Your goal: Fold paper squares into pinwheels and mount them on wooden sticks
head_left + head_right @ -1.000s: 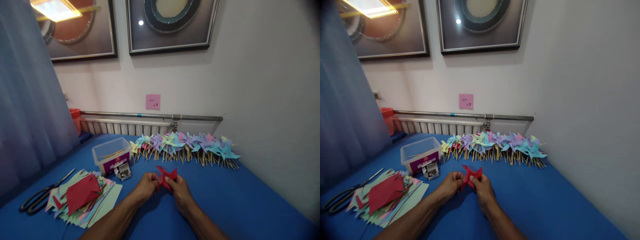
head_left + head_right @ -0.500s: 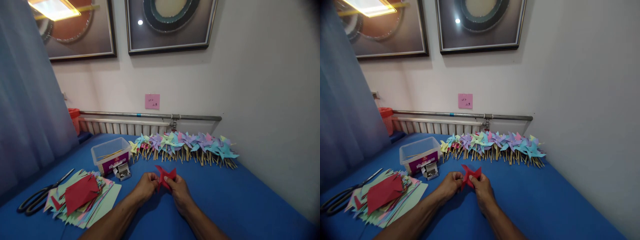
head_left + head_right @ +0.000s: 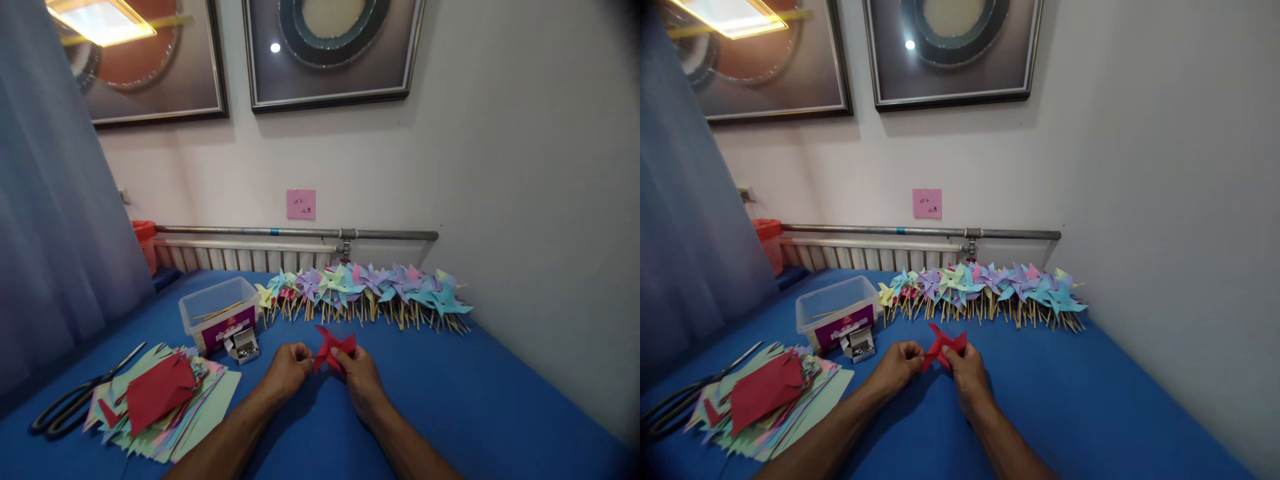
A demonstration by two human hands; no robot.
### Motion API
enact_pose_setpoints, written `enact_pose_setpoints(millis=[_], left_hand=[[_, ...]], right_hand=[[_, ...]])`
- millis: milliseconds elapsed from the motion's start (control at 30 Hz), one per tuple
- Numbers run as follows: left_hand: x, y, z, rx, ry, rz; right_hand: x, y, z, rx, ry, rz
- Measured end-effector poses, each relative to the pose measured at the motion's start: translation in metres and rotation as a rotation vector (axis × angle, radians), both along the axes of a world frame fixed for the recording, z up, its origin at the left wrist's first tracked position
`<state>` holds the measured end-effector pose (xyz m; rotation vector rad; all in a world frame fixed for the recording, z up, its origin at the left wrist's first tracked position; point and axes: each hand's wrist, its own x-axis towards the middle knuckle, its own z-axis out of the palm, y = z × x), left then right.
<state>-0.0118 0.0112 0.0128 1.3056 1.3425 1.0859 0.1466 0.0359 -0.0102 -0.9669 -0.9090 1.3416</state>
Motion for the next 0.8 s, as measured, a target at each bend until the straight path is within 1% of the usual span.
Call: enact_pose_setpoints(millis=[167,333,433,533,667,800], left_hand=[[-0.002,-0.001,-0.004,0.046,0.078,-0.029],[-0.001,-0.003,0.000,-0.004,0.050,-0.046],[-0.001,-0.001,0.003,-0.034,-0.017,0.016],[-0.001,0.001,0.005,-0.070,-0.122,0.069],[-0.001,0.001,0.006,-0.064,-0.323,0.044],[0.000,0.000,0.006,-0.045,-0.448,0.046]], right_hand=[[0.001,0.001,0.001,-0.008,0.043,0.001],[0.001,-0.007,0.013,-0.053,0.088,0.062],[0.002,-0.011,0.020,-0.037,0.112,0.087],[0.003,-0.014,0.022,-0.037,0.138,0.077],[0.003,-0.016,0.017,-0.047,0.168,0.052],[-0.002,-0.017,0.009,-0.056,0.136,0.079]])
